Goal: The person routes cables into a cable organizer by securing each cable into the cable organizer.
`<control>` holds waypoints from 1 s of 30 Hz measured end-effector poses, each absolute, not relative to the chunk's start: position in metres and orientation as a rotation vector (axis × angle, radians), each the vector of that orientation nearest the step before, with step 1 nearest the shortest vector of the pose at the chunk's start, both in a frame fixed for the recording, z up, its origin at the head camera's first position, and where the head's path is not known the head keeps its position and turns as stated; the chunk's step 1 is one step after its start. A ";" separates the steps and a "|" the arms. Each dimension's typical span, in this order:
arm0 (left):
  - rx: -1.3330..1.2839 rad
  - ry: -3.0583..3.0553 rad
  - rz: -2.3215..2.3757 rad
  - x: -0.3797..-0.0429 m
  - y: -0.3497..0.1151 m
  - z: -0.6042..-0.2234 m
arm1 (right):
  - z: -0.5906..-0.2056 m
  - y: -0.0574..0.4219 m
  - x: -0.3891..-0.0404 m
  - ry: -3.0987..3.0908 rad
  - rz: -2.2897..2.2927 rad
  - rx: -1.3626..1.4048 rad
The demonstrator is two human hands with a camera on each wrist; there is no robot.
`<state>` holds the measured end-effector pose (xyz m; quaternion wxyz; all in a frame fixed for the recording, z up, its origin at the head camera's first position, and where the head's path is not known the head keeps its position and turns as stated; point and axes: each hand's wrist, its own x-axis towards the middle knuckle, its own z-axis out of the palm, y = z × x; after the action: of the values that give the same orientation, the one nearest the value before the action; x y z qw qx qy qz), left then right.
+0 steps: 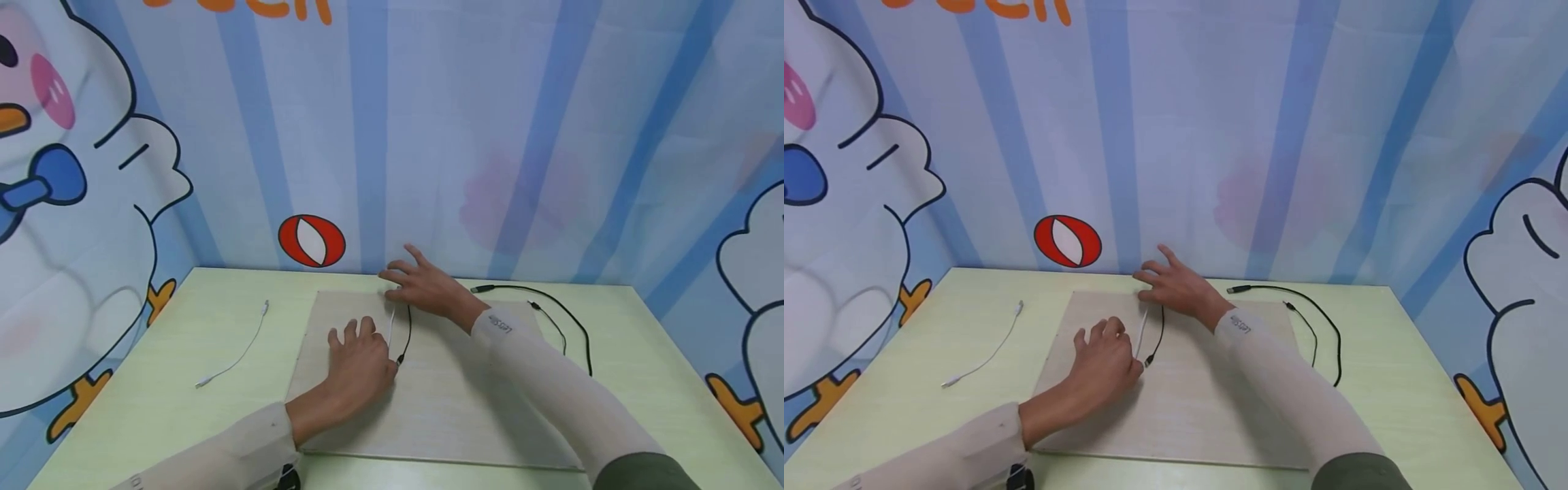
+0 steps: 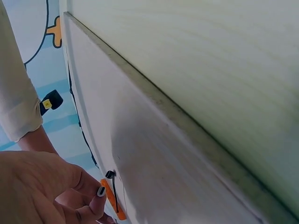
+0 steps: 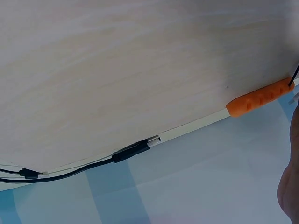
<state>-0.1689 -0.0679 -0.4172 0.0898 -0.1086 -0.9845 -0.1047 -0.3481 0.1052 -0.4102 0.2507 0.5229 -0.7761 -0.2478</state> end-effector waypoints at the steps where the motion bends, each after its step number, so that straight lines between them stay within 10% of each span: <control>1: -0.321 -2.930 -0.316 -0.170 -0.067 -0.417 | -0.410 0.105 -0.348 -2.115 -0.678 1.422; 30: -0.312 -3.023 -0.340 -0.189 -0.042 -0.416 | -0.406 0.131 -0.351 -2.169 -0.692 1.383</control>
<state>-0.1888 -0.0423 -0.4162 0.0416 -0.1021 -0.9877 -0.1111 -0.3507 0.1309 -0.4063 0.2365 0.5045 -0.7912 -0.2522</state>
